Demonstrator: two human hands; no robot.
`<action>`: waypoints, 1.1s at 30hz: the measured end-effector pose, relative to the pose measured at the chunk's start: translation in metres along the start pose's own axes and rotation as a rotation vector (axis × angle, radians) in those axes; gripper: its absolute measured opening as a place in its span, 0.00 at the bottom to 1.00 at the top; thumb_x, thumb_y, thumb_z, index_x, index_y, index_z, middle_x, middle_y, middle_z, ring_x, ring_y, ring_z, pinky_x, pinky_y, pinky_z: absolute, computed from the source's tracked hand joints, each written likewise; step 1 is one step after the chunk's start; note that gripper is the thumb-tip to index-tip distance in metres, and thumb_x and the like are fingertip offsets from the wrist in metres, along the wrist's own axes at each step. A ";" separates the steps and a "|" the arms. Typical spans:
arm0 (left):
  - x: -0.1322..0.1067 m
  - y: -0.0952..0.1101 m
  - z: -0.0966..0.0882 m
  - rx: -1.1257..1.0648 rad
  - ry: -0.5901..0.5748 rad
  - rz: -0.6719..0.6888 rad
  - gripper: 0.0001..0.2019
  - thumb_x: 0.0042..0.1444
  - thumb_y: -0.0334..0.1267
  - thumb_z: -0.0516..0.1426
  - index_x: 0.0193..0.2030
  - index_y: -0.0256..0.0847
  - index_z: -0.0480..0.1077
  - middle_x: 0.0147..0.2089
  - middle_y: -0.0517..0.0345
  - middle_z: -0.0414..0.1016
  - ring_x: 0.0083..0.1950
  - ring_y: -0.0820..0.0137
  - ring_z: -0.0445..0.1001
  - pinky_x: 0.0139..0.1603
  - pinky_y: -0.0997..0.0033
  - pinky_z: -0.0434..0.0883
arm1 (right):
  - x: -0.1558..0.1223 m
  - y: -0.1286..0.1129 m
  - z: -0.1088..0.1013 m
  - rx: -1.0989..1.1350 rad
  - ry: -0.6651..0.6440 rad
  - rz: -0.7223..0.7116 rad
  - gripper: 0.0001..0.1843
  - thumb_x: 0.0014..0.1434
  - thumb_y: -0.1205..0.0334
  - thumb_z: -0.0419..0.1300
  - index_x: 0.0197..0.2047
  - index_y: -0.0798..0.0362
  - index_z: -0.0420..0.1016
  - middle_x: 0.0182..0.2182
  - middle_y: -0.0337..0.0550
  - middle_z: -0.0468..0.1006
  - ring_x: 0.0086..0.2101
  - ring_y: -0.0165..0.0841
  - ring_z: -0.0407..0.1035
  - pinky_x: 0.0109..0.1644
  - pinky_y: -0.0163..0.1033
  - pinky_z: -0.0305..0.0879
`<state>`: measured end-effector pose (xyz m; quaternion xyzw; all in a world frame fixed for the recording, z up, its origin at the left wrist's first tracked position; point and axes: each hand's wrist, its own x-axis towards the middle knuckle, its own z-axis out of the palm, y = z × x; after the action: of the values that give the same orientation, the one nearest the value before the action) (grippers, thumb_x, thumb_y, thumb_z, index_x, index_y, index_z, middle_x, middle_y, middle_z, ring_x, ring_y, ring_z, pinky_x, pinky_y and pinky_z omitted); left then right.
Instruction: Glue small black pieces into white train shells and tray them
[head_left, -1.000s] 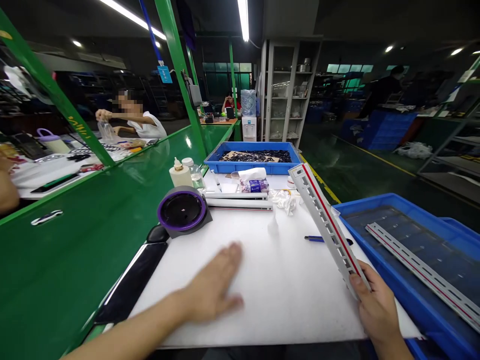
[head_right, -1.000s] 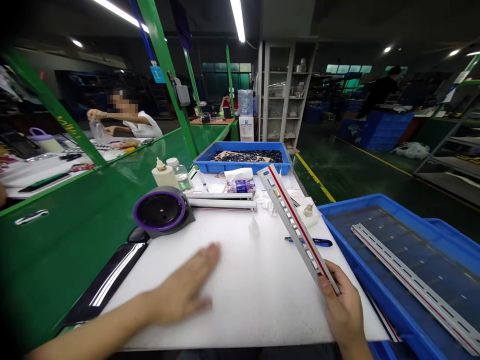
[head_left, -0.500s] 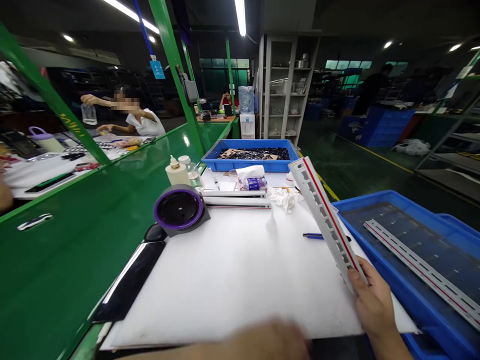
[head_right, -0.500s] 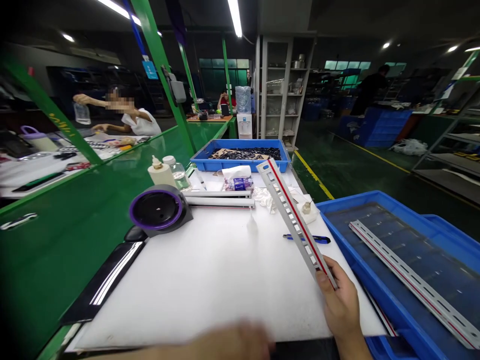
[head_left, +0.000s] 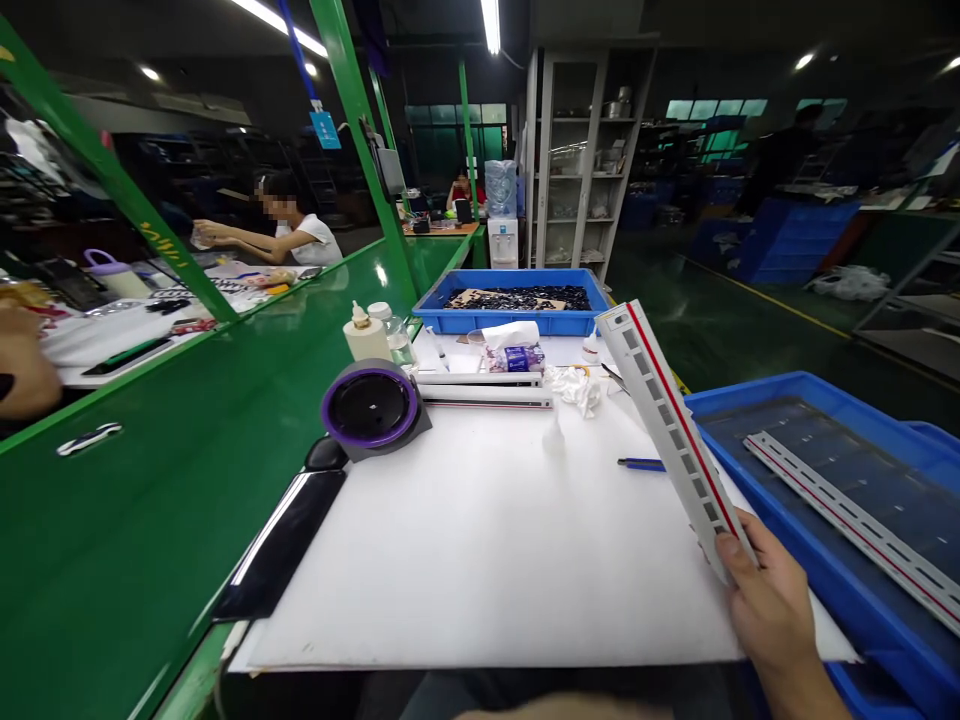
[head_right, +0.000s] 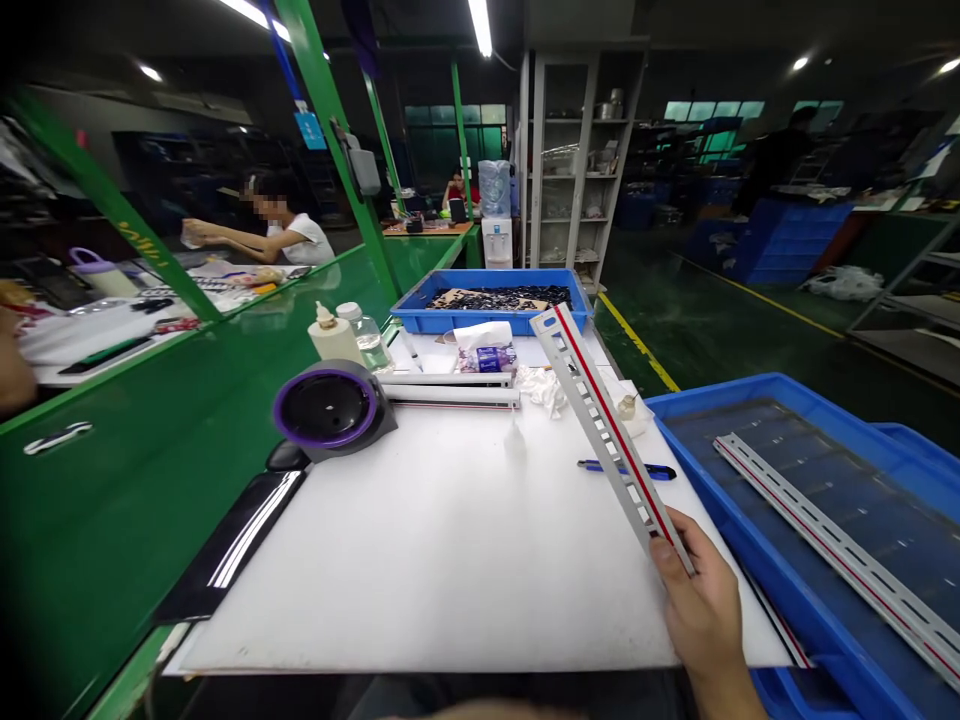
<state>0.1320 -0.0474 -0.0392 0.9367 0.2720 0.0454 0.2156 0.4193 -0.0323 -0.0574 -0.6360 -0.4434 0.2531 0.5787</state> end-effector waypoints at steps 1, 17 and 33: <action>0.004 0.000 -0.006 -0.003 0.009 -0.037 0.32 0.64 0.58 0.47 0.72 0.51 0.54 0.74 0.55 0.54 0.74 0.54 0.48 0.69 0.53 0.63 | 0.000 0.000 -0.001 0.016 -0.003 -0.005 0.25 0.56 0.42 0.62 0.47 0.53 0.77 0.43 0.48 0.82 0.45 0.48 0.74 0.49 0.46 0.70; 0.029 -0.003 -0.033 0.122 0.214 -0.556 0.37 0.66 0.52 0.46 0.72 0.24 0.48 0.74 0.28 0.42 0.74 0.40 0.41 0.69 0.30 0.50 | 0.002 0.003 0.001 0.631 0.031 0.170 0.21 0.51 0.48 0.69 0.45 0.52 0.78 0.31 0.44 0.80 0.31 0.35 0.73 0.33 0.37 0.69; 0.032 -0.095 -0.057 0.407 0.254 -0.794 0.42 0.62 0.57 0.44 0.69 0.16 0.53 0.72 0.25 0.50 0.73 0.38 0.46 0.69 0.38 0.54 | 0.005 0.000 0.002 0.777 -0.039 0.101 0.22 0.55 0.47 0.65 0.46 0.54 0.78 0.30 0.46 0.77 0.28 0.33 0.68 0.29 0.37 0.63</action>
<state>0.1006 0.0631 -0.0292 0.7704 0.6372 0.0192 -0.0070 0.4204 -0.0268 -0.0565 -0.3856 -0.2933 0.4423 0.7548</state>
